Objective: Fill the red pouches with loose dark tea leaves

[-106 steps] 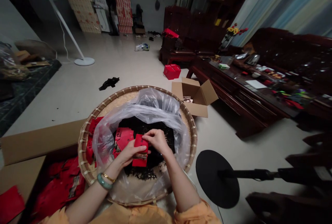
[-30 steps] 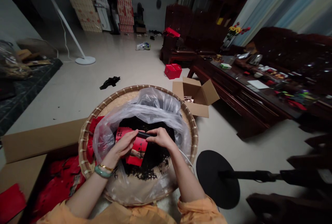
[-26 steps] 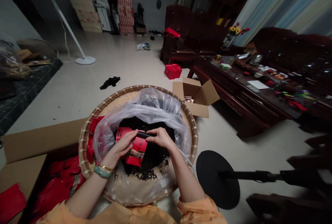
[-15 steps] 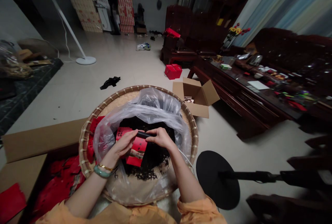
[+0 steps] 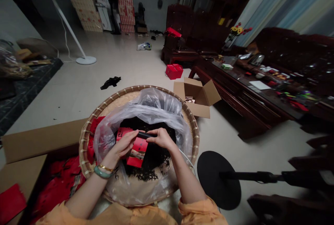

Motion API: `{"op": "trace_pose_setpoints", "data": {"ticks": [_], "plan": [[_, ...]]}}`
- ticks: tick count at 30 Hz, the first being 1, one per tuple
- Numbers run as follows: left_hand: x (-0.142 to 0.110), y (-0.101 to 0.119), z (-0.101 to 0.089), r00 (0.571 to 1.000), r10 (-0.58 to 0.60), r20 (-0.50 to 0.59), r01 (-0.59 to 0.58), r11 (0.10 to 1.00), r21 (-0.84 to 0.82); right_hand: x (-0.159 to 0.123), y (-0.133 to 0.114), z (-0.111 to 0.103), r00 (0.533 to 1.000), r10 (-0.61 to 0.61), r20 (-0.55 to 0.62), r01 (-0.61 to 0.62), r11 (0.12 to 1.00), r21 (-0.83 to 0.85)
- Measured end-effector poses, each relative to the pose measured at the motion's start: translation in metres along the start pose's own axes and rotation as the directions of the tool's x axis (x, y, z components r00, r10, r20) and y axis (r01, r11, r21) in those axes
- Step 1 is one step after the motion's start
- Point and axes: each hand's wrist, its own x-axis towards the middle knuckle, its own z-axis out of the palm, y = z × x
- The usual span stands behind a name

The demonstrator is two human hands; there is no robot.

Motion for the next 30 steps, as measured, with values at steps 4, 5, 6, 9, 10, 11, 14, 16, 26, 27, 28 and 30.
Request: {"op": "trace_pose_setpoints", "data": {"ticks": [4,5,6,9,10,11,14,16,26,27,28,30], "plan": [[0.000,-0.002,-0.002,1.000,-0.003,0.022,0.003,1.000,-0.013,0.000,0.002,0.001,1.000,-0.002,0.000,0.002,1.000,0.009],[0.000,-0.003,-0.003,1.000,0.000,0.025,0.001,1.000,-0.014,0.000,0.002,0.002,1.000,-0.002,0.001,0.002,1.000,0.010],[0.000,-0.004,-0.004,1.000,0.000,0.026,0.001,1.000,-0.014,0.000,0.002,0.002,1.000,-0.003,0.001,0.003,1.000,0.010],[0.001,-0.006,-0.006,1.000,-0.006,0.026,0.006,1.000,-0.023,0.000,0.002,0.002,1.000,-0.007,0.001,0.007,1.000,0.006],[0.001,-0.006,-0.006,1.000,-0.007,0.025,0.007,1.000,-0.028,0.000,0.001,0.002,1.000,-0.007,0.001,0.007,1.000,0.002],[0.002,-0.005,-0.006,1.000,-0.007,0.021,0.008,0.999,-0.032,0.000,0.001,0.002,1.000,-0.008,0.001,0.008,1.000,-0.003],[0.003,-0.005,-0.006,1.000,0.005,0.000,-0.006,0.999,-0.039,-0.001,-0.001,0.003,1.000,-0.008,-0.022,0.007,0.999,-0.036],[0.004,-0.007,-0.006,1.000,0.014,-0.009,-0.015,0.998,-0.053,-0.002,-0.003,0.005,0.999,-0.015,-0.048,0.011,0.997,-0.074],[0.007,-0.011,-0.012,1.000,0.011,-0.021,-0.014,0.993,-0.117,-0.005,-0.006,0.010,0.992,-0.092,-0.089,0.067,0.967,-0.247],[0.007,-0.010,-0.012,1.000,0.010,-0.021,-0.013,0.993,-0.121,-0.005,-0.006,0.011,0.991,-0.101,-0.092,0.074,0.963,-0.259],[0.007,-0.010,-0.012,1.000,0.013,-0.021,-0.015,0.992,-0.125,-0.005,-0.007,0.011,0.989,-0.109,-0.096,0.080,0.960,-0.267],[0.007,-0.010,-0.012,0.999,0.027,-0.024,-0.030,0.991,-0.129,-0.005,-0.007,0.011,0.988,-0.115,-0.102,0.084,0.959,-0.269]]}}
